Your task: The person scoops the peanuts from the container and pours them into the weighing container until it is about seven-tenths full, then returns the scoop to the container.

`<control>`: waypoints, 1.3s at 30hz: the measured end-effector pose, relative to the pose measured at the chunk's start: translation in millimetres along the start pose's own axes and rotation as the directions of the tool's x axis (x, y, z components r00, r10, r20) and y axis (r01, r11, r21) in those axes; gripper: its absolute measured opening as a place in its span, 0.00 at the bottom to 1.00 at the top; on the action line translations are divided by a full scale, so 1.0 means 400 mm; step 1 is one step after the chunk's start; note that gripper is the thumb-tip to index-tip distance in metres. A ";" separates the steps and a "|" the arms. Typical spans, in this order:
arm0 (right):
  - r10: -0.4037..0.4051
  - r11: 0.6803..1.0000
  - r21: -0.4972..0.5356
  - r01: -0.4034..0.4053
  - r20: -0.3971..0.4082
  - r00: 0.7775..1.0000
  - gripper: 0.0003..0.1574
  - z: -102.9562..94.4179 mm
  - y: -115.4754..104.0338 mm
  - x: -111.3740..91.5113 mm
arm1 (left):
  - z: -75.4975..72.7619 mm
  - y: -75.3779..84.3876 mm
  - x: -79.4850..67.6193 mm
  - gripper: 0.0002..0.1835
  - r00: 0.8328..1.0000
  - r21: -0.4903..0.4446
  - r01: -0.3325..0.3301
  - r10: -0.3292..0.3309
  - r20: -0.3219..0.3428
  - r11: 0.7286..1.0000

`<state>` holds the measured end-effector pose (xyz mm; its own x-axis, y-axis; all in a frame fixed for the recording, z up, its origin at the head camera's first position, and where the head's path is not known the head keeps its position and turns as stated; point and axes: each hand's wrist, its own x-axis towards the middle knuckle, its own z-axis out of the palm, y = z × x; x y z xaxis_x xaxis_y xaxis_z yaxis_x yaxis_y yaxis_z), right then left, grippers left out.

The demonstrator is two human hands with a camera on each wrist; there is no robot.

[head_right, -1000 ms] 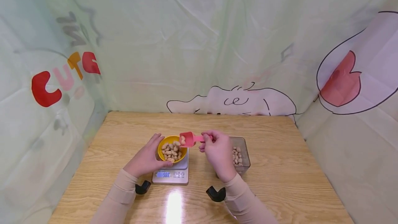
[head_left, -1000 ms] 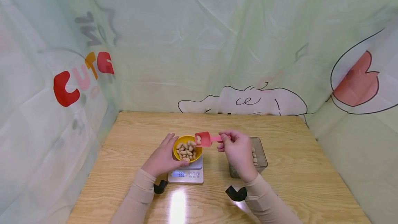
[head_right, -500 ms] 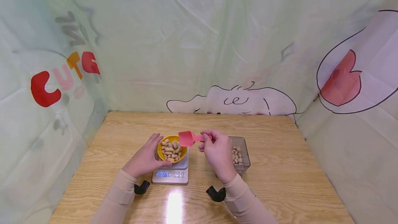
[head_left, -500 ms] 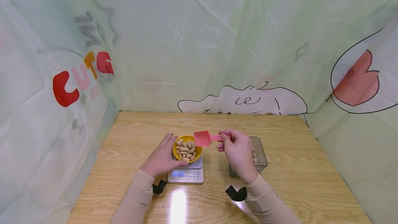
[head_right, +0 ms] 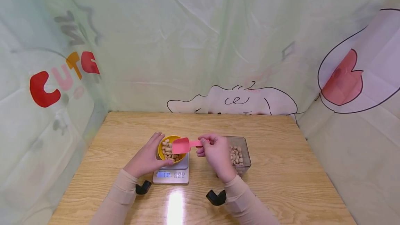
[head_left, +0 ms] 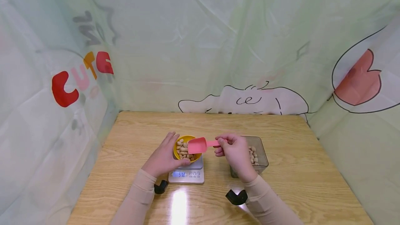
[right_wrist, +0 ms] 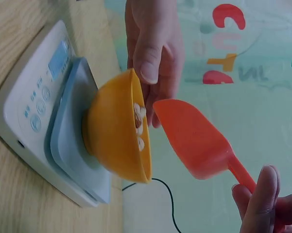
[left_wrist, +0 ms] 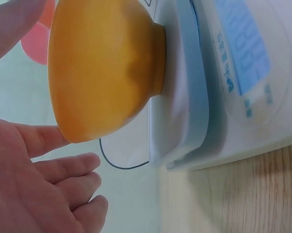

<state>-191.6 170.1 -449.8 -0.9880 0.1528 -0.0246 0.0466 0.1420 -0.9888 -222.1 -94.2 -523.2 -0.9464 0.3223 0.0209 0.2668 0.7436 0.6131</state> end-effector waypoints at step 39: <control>0.098 0.944 0.325 0.061 -0.451 0.887 0.10 -0.312 0.045 -0.087 | 0.001 0.036 -0.092 0.48 0.921 0.215 -0.225 0.279 -0.270 0.950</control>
<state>-137.8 289.3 -448.3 -0.8051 0.5908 -0.0523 -0.0642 -0.1746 -0.9826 -183.4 -95.1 -515.4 -0.8466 0.3463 0.4042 0.5057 0.7601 0.4080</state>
